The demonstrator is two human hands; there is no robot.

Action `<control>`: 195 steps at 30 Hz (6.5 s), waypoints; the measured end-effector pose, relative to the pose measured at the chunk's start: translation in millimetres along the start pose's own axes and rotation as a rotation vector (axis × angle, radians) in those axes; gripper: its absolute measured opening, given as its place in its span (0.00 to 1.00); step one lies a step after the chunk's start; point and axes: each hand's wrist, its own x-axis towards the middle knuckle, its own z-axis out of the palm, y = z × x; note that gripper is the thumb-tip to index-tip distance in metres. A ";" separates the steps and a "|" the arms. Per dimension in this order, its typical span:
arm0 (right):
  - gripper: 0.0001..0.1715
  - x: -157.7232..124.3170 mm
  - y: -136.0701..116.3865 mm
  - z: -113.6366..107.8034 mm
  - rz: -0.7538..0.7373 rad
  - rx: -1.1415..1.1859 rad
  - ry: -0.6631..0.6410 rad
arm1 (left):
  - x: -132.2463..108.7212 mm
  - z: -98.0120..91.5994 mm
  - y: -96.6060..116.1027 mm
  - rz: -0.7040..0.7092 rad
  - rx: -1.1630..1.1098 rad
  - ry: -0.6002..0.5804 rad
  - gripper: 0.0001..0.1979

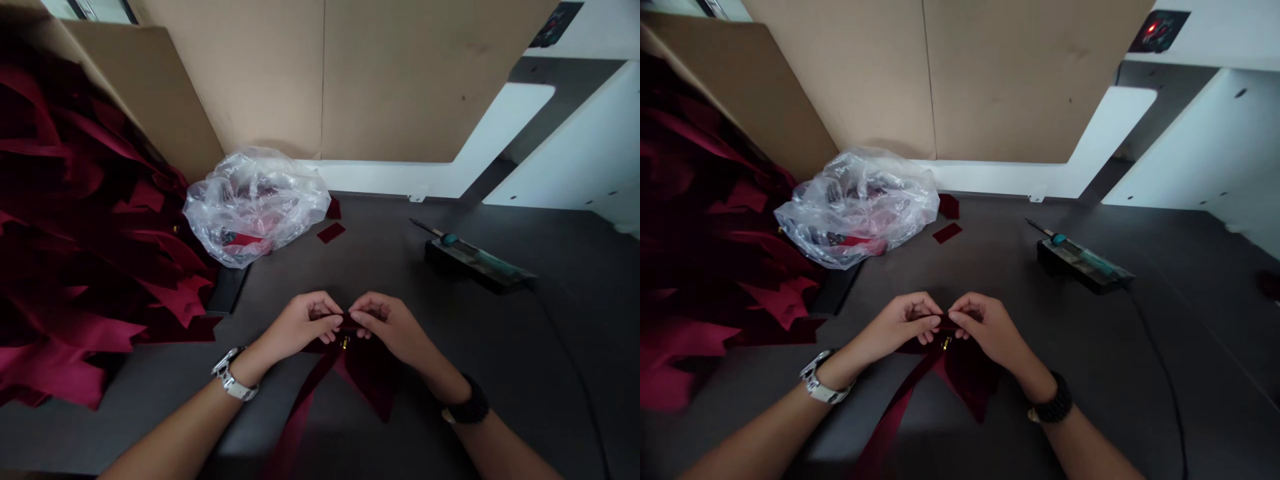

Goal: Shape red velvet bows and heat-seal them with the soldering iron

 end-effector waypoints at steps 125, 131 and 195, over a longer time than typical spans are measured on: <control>0.17 -2.6 4.5 21.2 0.039 0.356 0.140 | -12.1 20.6 5.8 0.192 0.425 0.076 0.16; 0.13 -3.7 -12.3 -2.6 0.085 0.145 -0.011 | -15.0 6.4 20.2 0.269 0.715 0.056 0.13; 0.14 -3.2 4.8 18.4 -0.009 0.455 0.289 | -1.9 25.8 -6.1 0.116 -0.412 0.312 0.16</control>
